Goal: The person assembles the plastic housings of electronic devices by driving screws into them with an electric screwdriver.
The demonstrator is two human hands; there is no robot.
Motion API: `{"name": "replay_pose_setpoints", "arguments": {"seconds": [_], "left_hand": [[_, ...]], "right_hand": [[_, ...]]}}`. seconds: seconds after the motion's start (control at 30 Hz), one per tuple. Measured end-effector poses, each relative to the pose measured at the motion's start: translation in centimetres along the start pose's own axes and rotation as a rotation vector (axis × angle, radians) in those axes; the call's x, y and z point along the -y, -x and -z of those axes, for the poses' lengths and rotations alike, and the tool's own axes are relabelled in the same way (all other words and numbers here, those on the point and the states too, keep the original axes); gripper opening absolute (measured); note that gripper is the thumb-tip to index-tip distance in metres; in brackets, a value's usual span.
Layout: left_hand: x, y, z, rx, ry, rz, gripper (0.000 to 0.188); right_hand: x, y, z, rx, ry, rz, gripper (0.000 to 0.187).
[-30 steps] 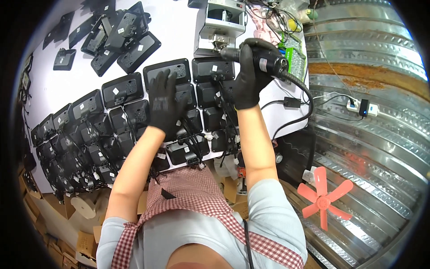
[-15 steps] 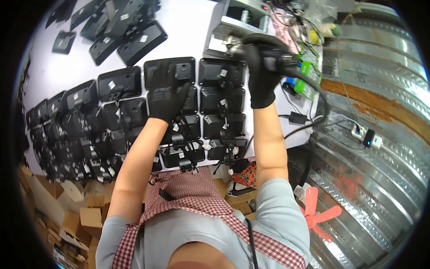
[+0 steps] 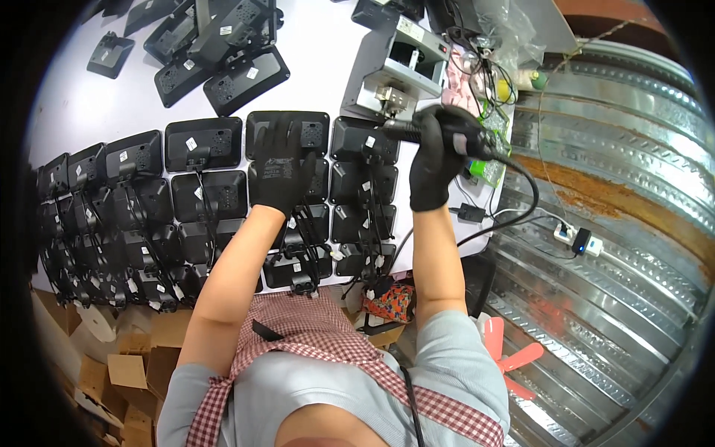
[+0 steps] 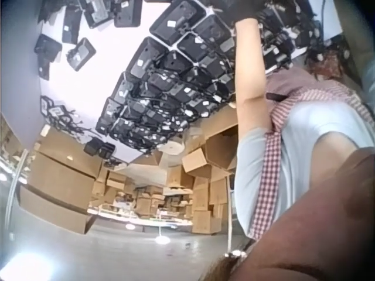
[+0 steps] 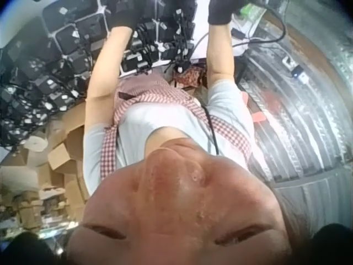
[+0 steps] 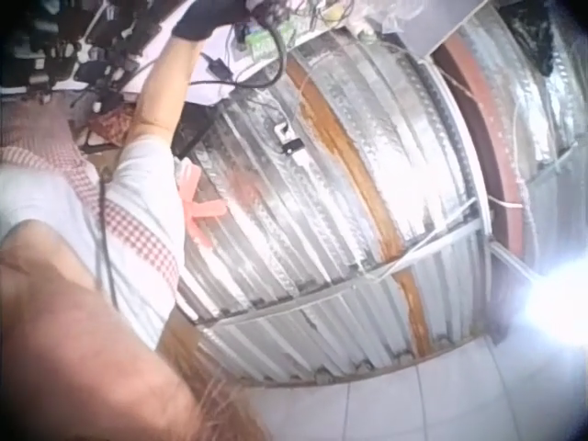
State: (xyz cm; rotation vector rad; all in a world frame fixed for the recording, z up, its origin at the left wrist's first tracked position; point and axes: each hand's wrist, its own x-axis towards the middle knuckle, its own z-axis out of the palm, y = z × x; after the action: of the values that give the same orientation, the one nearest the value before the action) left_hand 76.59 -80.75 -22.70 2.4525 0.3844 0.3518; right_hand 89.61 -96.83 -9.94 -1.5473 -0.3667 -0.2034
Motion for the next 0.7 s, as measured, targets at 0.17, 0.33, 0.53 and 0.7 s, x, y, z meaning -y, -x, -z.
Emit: {"name": "replay_pose_setpoints", "arguments": {"seconds": [0.17,0.33,0.53,0.7], "left_hand": [[0.4,0.2,-0.7,-0.031,0.005,-0.012,0.06],[0.4,-0.1,-0.7,0.027,0.024,0.015,0.06],[0.7,-0.1,-1.3,-0.04,0.101,0.013,0.062],[1.0,0.0,-1.2,-0.025,0.107,0.041,0.063]], "right_hand": [[2.0,2.4,-5.6,0.115,-0.279,-0.073,0.025],[-0.5,3.7,-12.1,0.363,-0.093,0.063,0.028],[-2.3,4.7,-15.6,0.376,-0.225,-0.093,0.031],[-1.8,4.8,-16.7,0.417,-0.139,-0.139,0.027]]}}
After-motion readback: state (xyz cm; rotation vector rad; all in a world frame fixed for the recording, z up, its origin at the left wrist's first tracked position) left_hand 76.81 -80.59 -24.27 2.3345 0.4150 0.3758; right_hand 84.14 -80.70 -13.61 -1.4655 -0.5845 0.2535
